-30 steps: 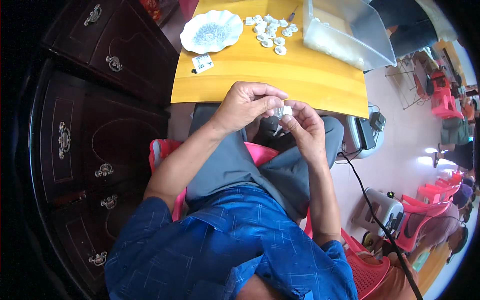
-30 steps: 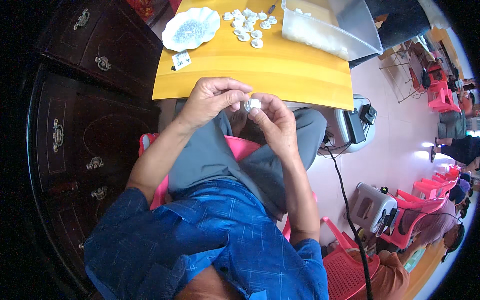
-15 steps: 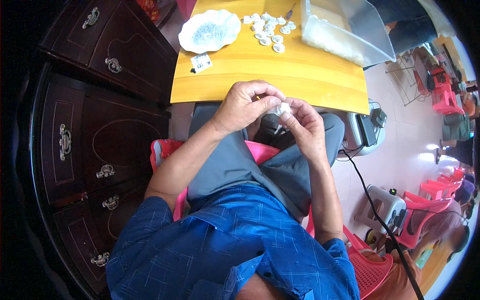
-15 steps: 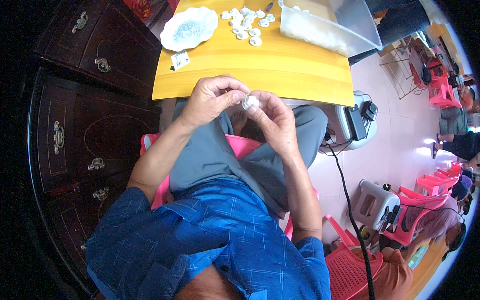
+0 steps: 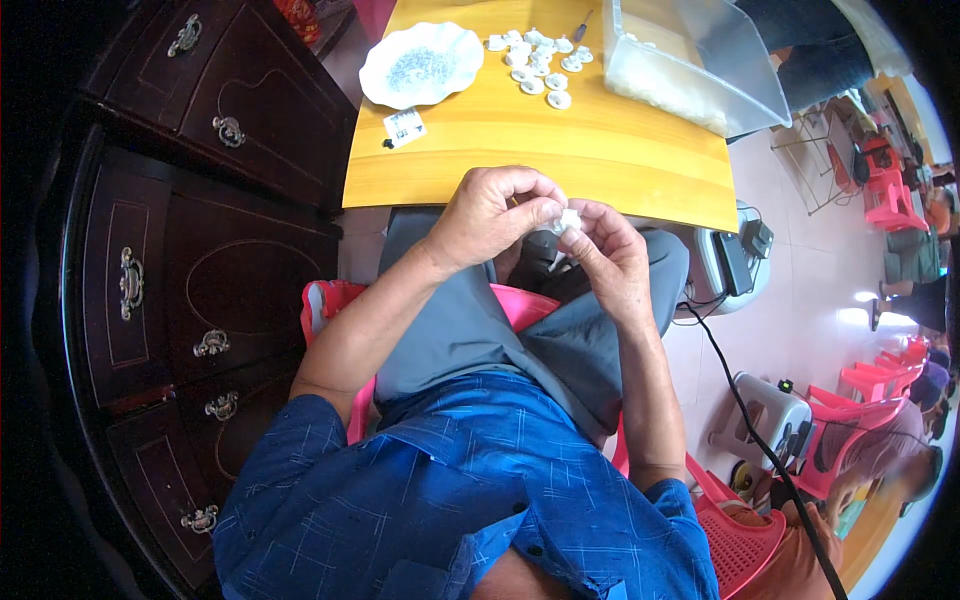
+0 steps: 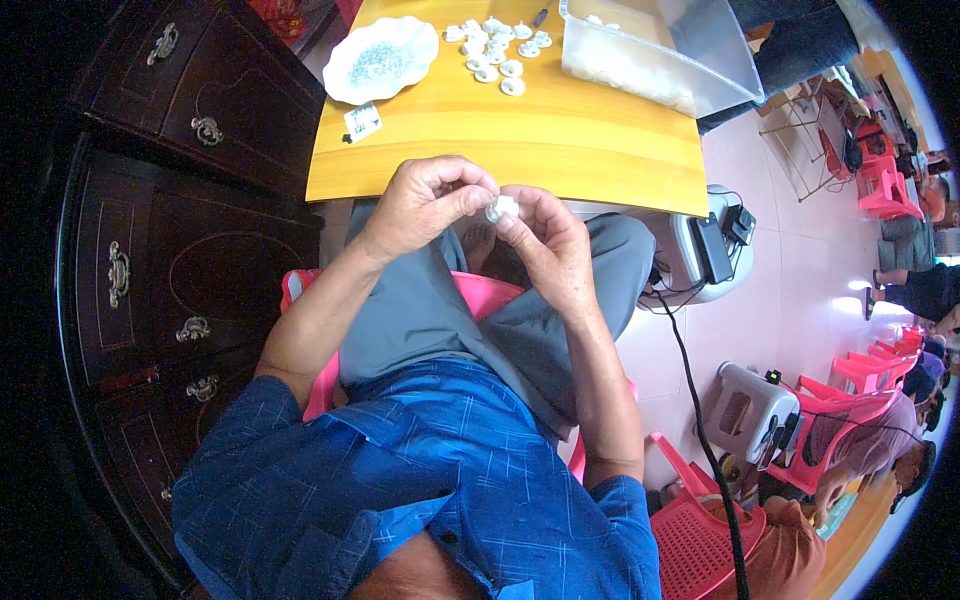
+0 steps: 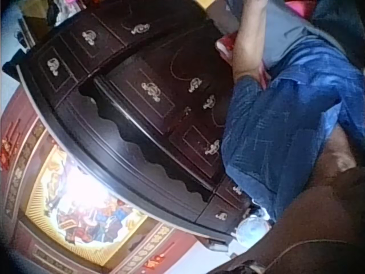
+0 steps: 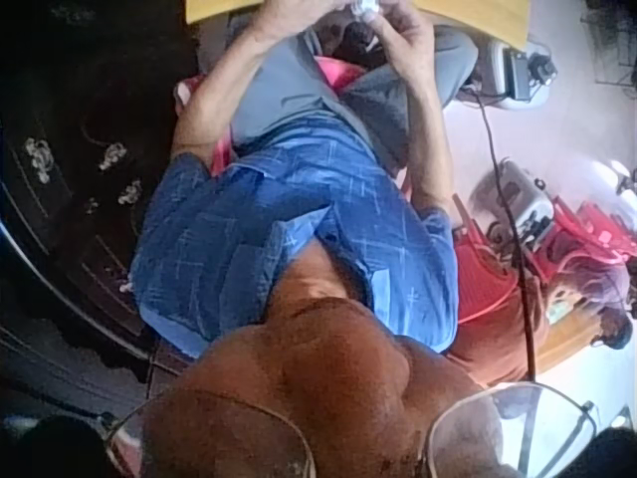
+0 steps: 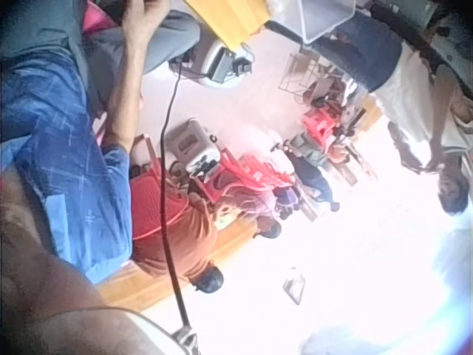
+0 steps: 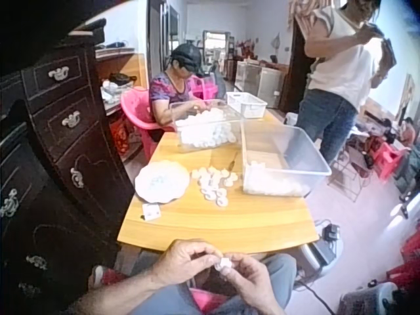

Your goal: Assembling small white plastic components by hand at a shared workspace.

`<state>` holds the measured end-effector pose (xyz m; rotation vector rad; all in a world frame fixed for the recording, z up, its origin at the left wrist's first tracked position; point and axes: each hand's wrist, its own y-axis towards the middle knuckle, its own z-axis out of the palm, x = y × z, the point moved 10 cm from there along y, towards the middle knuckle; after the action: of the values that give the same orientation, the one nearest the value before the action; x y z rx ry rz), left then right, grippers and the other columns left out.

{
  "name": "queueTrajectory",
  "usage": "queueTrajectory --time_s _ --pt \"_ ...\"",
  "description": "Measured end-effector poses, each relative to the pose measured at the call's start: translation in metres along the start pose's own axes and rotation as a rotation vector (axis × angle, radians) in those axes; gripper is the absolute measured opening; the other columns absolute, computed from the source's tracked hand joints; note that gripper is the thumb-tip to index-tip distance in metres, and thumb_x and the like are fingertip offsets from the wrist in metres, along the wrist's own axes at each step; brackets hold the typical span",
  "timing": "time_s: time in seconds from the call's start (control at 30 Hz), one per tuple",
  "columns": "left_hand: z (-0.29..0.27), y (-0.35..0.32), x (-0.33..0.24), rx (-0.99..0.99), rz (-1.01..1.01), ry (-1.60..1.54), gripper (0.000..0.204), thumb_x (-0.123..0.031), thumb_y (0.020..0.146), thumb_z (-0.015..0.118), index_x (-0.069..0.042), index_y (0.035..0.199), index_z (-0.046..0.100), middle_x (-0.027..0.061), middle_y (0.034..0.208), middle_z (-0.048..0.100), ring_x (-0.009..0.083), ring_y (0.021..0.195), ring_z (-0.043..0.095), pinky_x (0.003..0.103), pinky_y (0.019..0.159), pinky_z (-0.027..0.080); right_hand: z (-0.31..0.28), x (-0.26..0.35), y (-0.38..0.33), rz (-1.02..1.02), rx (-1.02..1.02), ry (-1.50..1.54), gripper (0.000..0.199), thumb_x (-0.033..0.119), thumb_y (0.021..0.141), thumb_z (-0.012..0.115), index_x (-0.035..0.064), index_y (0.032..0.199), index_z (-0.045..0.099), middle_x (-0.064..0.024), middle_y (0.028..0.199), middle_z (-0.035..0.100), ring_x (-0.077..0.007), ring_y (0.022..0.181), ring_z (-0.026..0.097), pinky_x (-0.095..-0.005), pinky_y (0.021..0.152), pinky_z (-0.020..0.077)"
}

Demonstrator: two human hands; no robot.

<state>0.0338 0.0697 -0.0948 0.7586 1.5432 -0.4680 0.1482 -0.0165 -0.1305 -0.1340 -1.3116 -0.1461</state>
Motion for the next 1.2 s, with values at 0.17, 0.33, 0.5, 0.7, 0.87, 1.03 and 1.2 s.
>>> queueTrajectory --time_s 0.17,0.33,0.5,0.7,0.87,1.03,1.2 --pt "0.000 0.001 -0.004 0.007 0.009 0.044 0.009 -0.006 0.094 0.066 0.001 0.098 0.072 -0.0004 0.086 0.069 0.0051 0.078 0.061 0.023 0.072 0.052 -0.002 0.000 0.000 -0.006 -0.014 -0.038 0.025 0.001 0.096 0.065 -0.0005 0.121 0.062 -0.0011 0.102 0.069 -0.0072 0.091 0.063 -0.0226 0.083 0.0509" --pt "-0.004 -0.001 -0.007 -0.010 0.040 0.064 0.008 -0.005 0.093 0.067 0.001 0.096 0.072 0.0002 0.085 0.070 0.0054 0.078 0.062 0.023 0.071 0.052 -0.002 0.002 0.001 -0.036 -0.026 -0.106 0.025 0.001 0.094 0.067 -0.0003 0.119 0.063 -0.0012 0.101 0.069 -0.0070 0.091 0.063 -0.0226 0.083 0.0508" --pt "-0.001 -0.001 -0.010 -0.027 0.077 0.085 0.006 -0.005 0.092 0.069 0.000 0.093 0.072 0.0004 0.084 0.070 0.0056 0.076 0.061 0.024 0.070 0.052 -0.005 0.000 0.001 -0.068 -0.045 -0.138 0.026 0.000 0.093 0.068 -0.0003 0.118 0.064 -0.0009 0.101 0.070 -0.0072 0.091 0.063 -0.0233 0.084 0.0513" --pt "-0.003 -0.005 -0.025 -0.078 0.134 0.188 0.006 -0.005 0.090 0.070 0.000 0.091 0.072 0.0025 0.080 0.069 0.0058 0.072 0.062 0.025 0.065 0.051 -0.008 0.004 -0.001 -0.110 -0.080 -0.228 0.026 0.000 0.091 0.070 -0.0002 0.116 0.066 -0.0028 0.097 0.072 -0.0081 0.088 0.065 -0.0247 0.082 0.0530" --pt "-0.005 -0.004 -0.021 -0.116 0.116 0.176 0.005 -0.004 0.089 0.070 0.001 0.090 0.072 0.0029 0.078 0.069 0.0063 0.070 0.062 0.025 0.063 0.051 -0.004 0.004 -0.002 -0.105 -0.042 -0.297 0.030 0.001 0.093 0.070 -0.0024 0.121 0.063 -0.0033 0.103 0.070 -0.0083 0.090 0.064 -0.0224 0.080 0.0517" --pt "-0.007 -0.004 -0.017 -0.141 0.083 0.146 0.009 -0.006 0.086 0.071 0.003 0.088 0.071 0.0135 0.077 0.072 0.0184 0.068 0.069 0.032 0.065 0.054 -0.002 0.006 -0.002 -0.121 -0.047 -0.339 0.029 0.004 0.092 0.072 -0.0021 0.119 0.063 -0.0027 0.102 0.070 -0.0078 0.090 0.063 -0.0220 0.080 0.0512" --pt "-0.007 -0.003 -0.013 -0.138 0.059 0.135 0.010 -0.007 0.087 0.070 0.003 0.088 0.072 0.0111 0.076 0.072 0.0146 0.070 0.069 0.030 0.065 0.055 -0.003 0.005 -0.002 -0.124 -0.050 -0.360 0.026 0.007 0.094 0.071 -0.0015 0.117 0.064 -0.0022 0.101 0.070 -0.0079 0.089 0.063 -0.0220 0.079 0.0508"
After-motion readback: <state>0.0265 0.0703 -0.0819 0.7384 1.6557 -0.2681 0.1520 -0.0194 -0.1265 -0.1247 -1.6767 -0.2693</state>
